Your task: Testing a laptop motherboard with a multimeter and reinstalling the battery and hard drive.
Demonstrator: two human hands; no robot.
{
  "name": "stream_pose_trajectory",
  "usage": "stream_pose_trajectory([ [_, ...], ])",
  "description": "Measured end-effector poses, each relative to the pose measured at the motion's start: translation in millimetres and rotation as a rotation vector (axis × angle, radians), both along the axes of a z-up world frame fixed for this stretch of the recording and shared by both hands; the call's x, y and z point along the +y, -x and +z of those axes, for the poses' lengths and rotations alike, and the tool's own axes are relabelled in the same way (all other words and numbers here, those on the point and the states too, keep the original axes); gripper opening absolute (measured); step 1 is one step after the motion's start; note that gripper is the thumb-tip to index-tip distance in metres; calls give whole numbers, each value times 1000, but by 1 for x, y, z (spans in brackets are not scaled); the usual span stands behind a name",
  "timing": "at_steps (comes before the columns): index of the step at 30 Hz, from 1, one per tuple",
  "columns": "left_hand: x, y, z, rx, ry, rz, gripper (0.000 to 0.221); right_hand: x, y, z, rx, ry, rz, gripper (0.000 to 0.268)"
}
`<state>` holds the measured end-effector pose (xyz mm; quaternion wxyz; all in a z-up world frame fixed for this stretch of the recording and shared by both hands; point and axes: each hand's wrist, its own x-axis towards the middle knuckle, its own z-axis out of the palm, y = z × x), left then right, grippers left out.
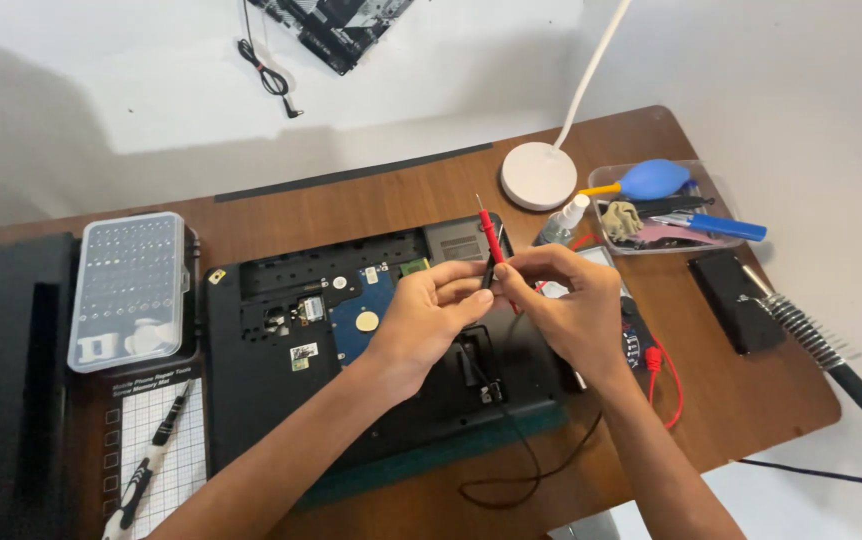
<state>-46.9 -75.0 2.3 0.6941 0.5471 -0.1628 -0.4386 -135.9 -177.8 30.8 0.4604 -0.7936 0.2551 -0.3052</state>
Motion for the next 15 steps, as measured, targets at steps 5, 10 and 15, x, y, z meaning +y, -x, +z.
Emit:
stream_pose_trajectory([
  [5, -20, 12, 4, -36, -49, -26, 39, -15, 16, -2, -13, 31, -43, 7],
  [10, -43, 23, 9, -114, -109, -56, 40, -26, 35, 3, -17, 46, -88, 6],
  [15, -69, 29, 5, -303, -210, -167, 38, -42, 50, -3, 101, -52, -241, 4],
])
